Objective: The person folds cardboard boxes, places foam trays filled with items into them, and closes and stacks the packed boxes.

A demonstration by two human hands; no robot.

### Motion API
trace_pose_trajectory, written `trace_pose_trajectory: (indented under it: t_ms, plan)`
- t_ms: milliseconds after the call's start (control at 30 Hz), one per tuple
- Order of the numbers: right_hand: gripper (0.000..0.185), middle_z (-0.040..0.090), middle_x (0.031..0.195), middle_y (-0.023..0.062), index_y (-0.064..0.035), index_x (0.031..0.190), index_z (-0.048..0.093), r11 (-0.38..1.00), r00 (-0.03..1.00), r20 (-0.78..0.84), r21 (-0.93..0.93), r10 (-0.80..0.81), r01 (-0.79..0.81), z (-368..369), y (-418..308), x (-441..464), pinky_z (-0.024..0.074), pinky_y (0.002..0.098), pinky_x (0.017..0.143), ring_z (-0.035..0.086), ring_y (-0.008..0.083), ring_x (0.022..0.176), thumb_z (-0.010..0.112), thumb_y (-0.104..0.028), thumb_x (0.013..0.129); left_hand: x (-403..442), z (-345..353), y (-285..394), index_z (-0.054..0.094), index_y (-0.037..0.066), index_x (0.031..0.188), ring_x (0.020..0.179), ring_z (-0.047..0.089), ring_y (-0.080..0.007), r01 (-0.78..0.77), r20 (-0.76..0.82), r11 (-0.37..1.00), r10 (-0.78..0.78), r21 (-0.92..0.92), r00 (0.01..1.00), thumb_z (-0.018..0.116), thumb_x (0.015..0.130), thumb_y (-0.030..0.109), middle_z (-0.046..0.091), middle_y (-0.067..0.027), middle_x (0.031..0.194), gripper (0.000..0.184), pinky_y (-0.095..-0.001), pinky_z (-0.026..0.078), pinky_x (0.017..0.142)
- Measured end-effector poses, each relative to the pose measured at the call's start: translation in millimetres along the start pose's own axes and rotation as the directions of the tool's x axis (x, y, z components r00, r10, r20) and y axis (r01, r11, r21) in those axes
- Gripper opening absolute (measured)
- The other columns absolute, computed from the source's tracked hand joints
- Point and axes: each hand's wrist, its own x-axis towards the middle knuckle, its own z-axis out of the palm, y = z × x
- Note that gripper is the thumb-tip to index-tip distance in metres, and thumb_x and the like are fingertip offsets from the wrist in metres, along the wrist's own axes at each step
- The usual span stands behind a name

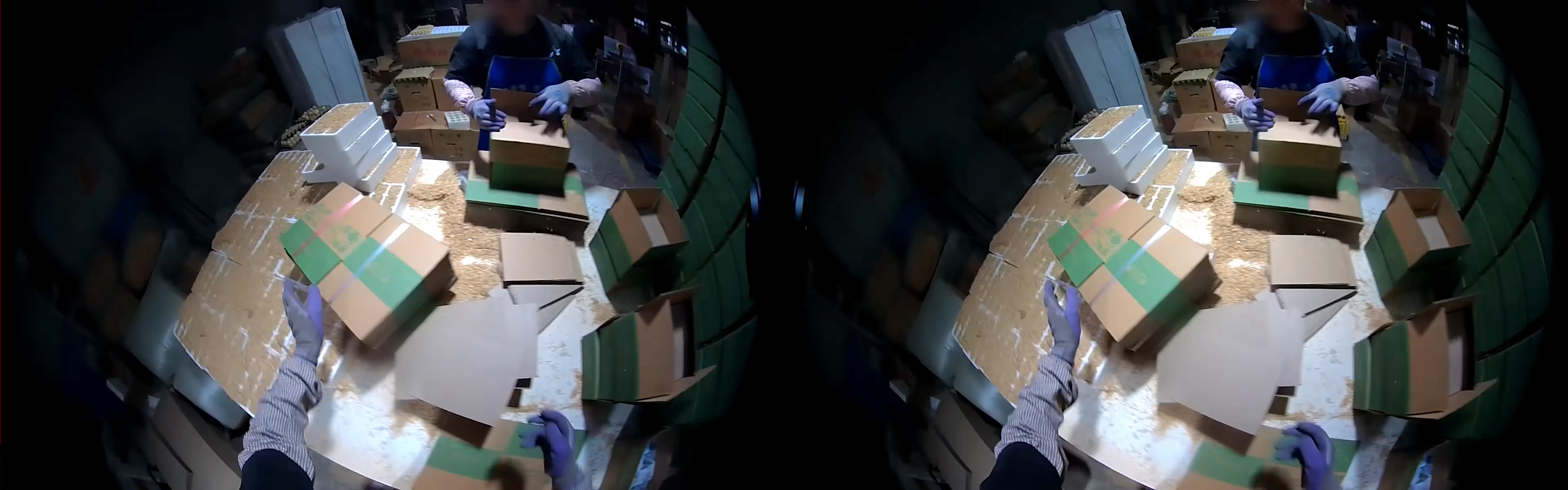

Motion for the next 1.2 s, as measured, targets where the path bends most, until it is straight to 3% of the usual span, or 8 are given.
trace_pose_trajectory:
  t_ms: [100, 333, 533, 633, 767, 867, 1000, 1200]
  plan:
    - [0.058, 0.056, 0.125, 0.0195, 0.0019, 0.141, 0.030, 0.978, 0.977, 0.206, 0.210, -0.051, 0.007, 138.5, -27.8, 109.0, 0.0526, 0.0367, 0.084, 0.062, 0.0259, 0.105, 0.055, -0.025, 0.096, 89.4, 9.9, -60.3, 0.017, -0.003, 0.150, 0.134, 0.035, -0.0335, -0.181, 0.076, 0.918, 0.165, 0.353, 0.983, 0.070, 0.086, 0.033, 0.026, -0.0244, 0.150, 0.091, -0.0379, 0.031, 0.111]
    - [0.086, 0.046, 0.127, 0.0049, -0.0239, 0.152, 0.019, 0.986, 0.987, 0.044, 0.049, 0.156, -0.158, 226.4, -63.8, 313.5, 0.0494, 0.0336, 0.079, 0.047, 0.0129, 0.108, 0.070, -0.043, 0.085, 204.8, 27.0, -113.9, -0.011, 0.022, 0.154, 0.138, 0.027, -0.0390, 0.811, 0.363, 0.459, -0.732, -0.363, 0.576, 0.070, 0.081, 0.052, 0.013, -0.0179, 0.157, 0.114, -0.0595, 0.038, 0.101]
    - [0.074, 0.053, 0.129, 0.0139, 0.0031, 0.147, 0.025, 0.798, 0.898, 0.346, -0.441, -0.271, 0.411, 232.4, -28.5, 324.4, 0.0433, 0.0229, 0.097, 0.049, 0.0147, 0.119, 0.065, -0.013, 0.087, 215.4, 38.6, -121.9, 0.052, 0.005, 0.124, 0.095, 0.064, -0.0223, 0.610, 0.479, 0.646, -0.397, -0.460, 0.782, 0.068, 0.089, 0.033, 0.062, -0.0120, 0.113, 0.048, -0.0351, 0.055, 0.075]
    - [0.080, 0.054, 0.120, 0.0119, 0.0079, 0.145, 0.019, 1.000, 0.993, 0.117, 0.015, -0.017, 0.015, 244.6, -52.5, 290.6, 0.0427, 0.0233, 0.096, 0.054, 0.0170, 0.110, 0.066, -0.012, 0.083, 200.5, 5.9, -111.6, 0.052, 0.005, 0.114, 0.089, 0.059, -0.0157, 0.332, 0.238, 0.692, -0.233, -0.641, 0.943, 0.070, 0.088, 0.024, 0.059, -0.0057, 0.102, 0.037, -0.0306, 0.053, 0.073]
    - [0.091, 0.041, 0.134, 0.0112, -0.0015, 0.150, 0.012, 0.920, 0.910, 0.147, 0.125, -0.388, 0.372, 239.1, -65.2, 215.9, 0.0337, 0.0324, 0.105, 0.041, 0.0215, 0.123, 0.069, -0.015, 0.079, 163.2, -91.8, -91.9, 0.051, 0.013, 0.124, 0.111, 0.056, -0.0165, 0.147, 0.152, 0.582, -0.040, -0.800, 0.987, 0.062, 0.095, 0.029, 0.058, -0.0038, 0.122, 0.034, -0.0328, 0.047, 0.096]
    - [0.071, 0.038, 0.146, 0.0125, -0.0035, 0.149, 0.024, 0.755, 0.817, 0.079, 0.439, -0.572, 0.486, 225.7, -91.2, 158.9, 0.0275, 0.0362, 0.112, 0.034, 0.0235, 0.136, 0.058, -0.022, 0.090, 122.2, -164.4, -54.6, 0.037, 0.010, 0.147, 0.131, 0.042, -0.0271, 0.476, 0.487, 0.110, 0.126, -0.872, 0.864, 0.052, 0.095, 0.050, 0.046, -0.0084, 0.145, 0.068, -0.0437, 0.028, 0.114]
    - [0.055, 0.045, 0.144, 0.0092, -0.0049, 0.145, 0.035, 0.490, 0.822, 0.080, 0.834, -0.564, 0.255, 148.7, -120.2, 85.2, 0.0348, 0.0359, 0.108, 0.045, 0.0226, 0.130, 0.055, -0.023, 0.097, 52.7, -221.5, 2.7, 0.037, 0.009, 0.146, 0.132, 0.041, -0.0260, 0.476, 0.458, 0.108, 0.517, -0.873, 0.723, 0.039, 0.100, 0.050, 0.045, -0.0098, 0.145, 0.061, -0.0413, 0.028, 0.114]
    - [0.048, 0.050, 0.136, 0.0098, -0.0039, 0.139, 0.042, 0.656, 0.812, -0.112, 0.531, -0.573, 0.536, -15.4, -85.2, -32.4, 0.0407, 0.0351, 0.102, 0.050, 0.0214, 0.122, 0.056, -0.020, 0.096, -128.4, -237.3, 81.1, 0.039, 0.008, 0.145, 0.128, 0.045, -0.0267, 0.673, 0.714, 0.240, 0.177, -0.699, 0.678, 0.036, 0.100, 0.051, 0.048, -0.0106, 0.141, 0.062, -0.0413, 0.033, 0.110]
